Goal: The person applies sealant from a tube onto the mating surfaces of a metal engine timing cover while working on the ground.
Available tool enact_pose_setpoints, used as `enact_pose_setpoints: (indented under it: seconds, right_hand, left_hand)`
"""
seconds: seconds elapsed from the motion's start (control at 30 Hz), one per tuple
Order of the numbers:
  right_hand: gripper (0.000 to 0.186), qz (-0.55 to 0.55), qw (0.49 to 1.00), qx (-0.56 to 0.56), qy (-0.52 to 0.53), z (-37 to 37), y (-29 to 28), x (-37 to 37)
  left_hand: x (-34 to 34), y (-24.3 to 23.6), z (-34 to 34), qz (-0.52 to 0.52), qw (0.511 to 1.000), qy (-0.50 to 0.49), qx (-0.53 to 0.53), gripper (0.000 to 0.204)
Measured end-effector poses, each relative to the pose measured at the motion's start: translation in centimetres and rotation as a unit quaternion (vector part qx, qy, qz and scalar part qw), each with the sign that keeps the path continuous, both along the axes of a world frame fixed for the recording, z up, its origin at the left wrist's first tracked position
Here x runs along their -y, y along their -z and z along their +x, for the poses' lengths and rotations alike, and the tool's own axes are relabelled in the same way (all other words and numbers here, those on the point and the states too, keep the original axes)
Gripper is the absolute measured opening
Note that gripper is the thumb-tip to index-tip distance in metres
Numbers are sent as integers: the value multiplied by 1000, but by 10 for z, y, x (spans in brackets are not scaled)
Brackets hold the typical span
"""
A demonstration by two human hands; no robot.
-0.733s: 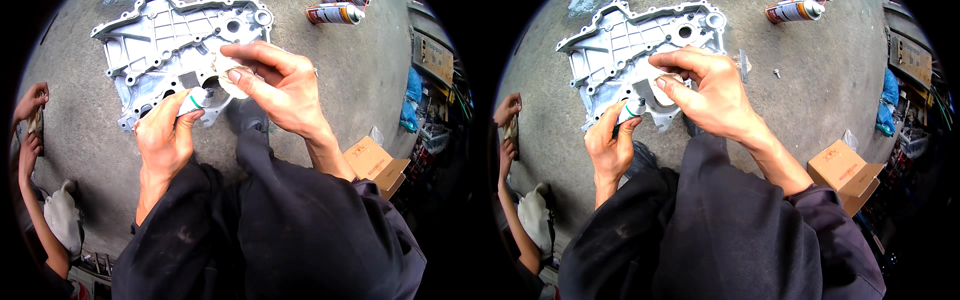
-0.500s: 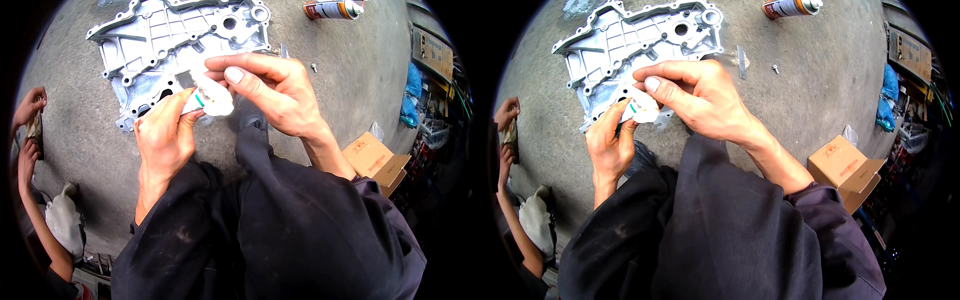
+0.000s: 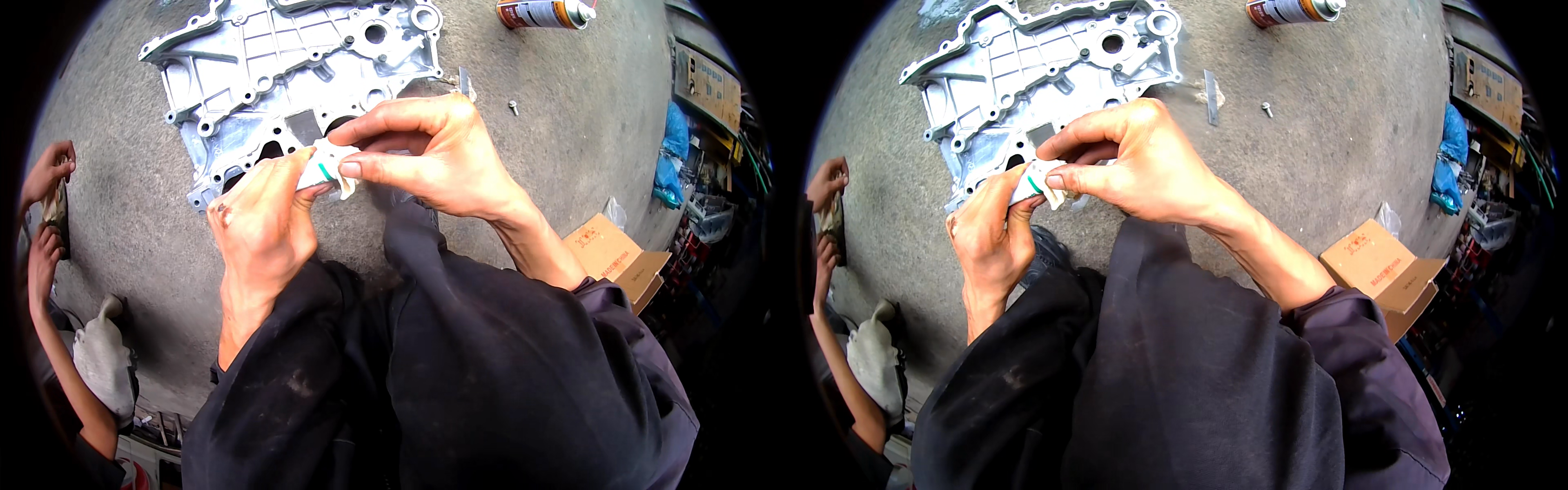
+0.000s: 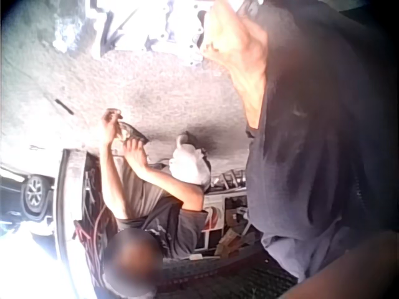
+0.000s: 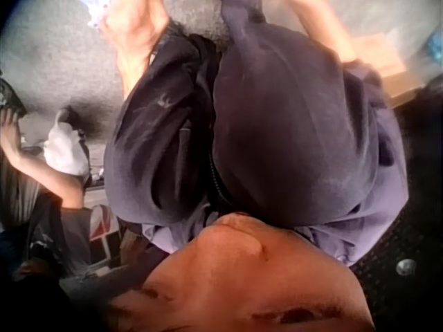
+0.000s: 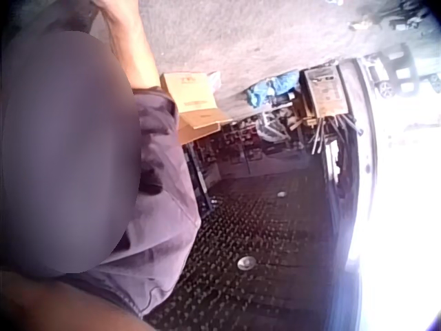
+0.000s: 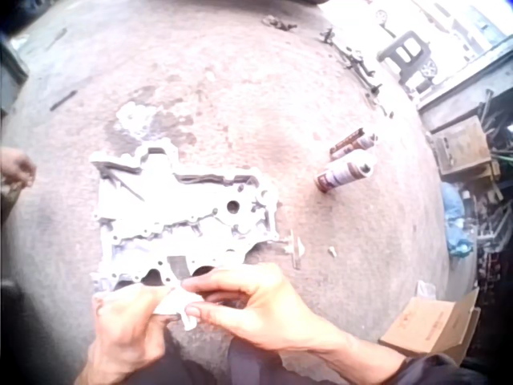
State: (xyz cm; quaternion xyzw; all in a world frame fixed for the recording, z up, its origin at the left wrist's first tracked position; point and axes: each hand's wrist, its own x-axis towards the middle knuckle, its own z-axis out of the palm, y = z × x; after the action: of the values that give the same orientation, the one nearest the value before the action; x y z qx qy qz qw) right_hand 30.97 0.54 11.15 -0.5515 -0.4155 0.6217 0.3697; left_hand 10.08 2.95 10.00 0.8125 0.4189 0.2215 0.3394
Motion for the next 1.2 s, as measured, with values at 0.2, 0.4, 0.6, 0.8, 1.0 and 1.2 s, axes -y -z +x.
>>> enact_pose_setpoints:
  seconds: [0.2, 0.4, 0.6, 0.8, 1.0, 1.2]
  right_hand:
    - [22, 117, 982, 103, -107, 12, -8, -8]
    - [18, 205, 957, 77, -188, 20, -8, -16]
    - [15, 227, 939, 76, -249, 19, -17, -28]
    - [13, 183, 952, 70, -236, 16, -10, -36]
    - [18, 185, 941, 91, -268, 18, -11, -44]
    - [21, 161, 953, 124, -225, 11, -10, -41]
  left_hand:
    - [1, -7, 0, -90, 994, -12, 53, 18]
    - [-8, -12, -9, -226, 970, 60, 68, 18]
    - [-18, -10, -20, -270, 951, 96, 112, 19]
    - [-14, -23, -13, -168, 984, 38, 37, 18]
    - [-20, -19, -13, -177, 981, 64, 37, 20]
    - [-14, -16, -10, -115, 993, 36, 8, 22]
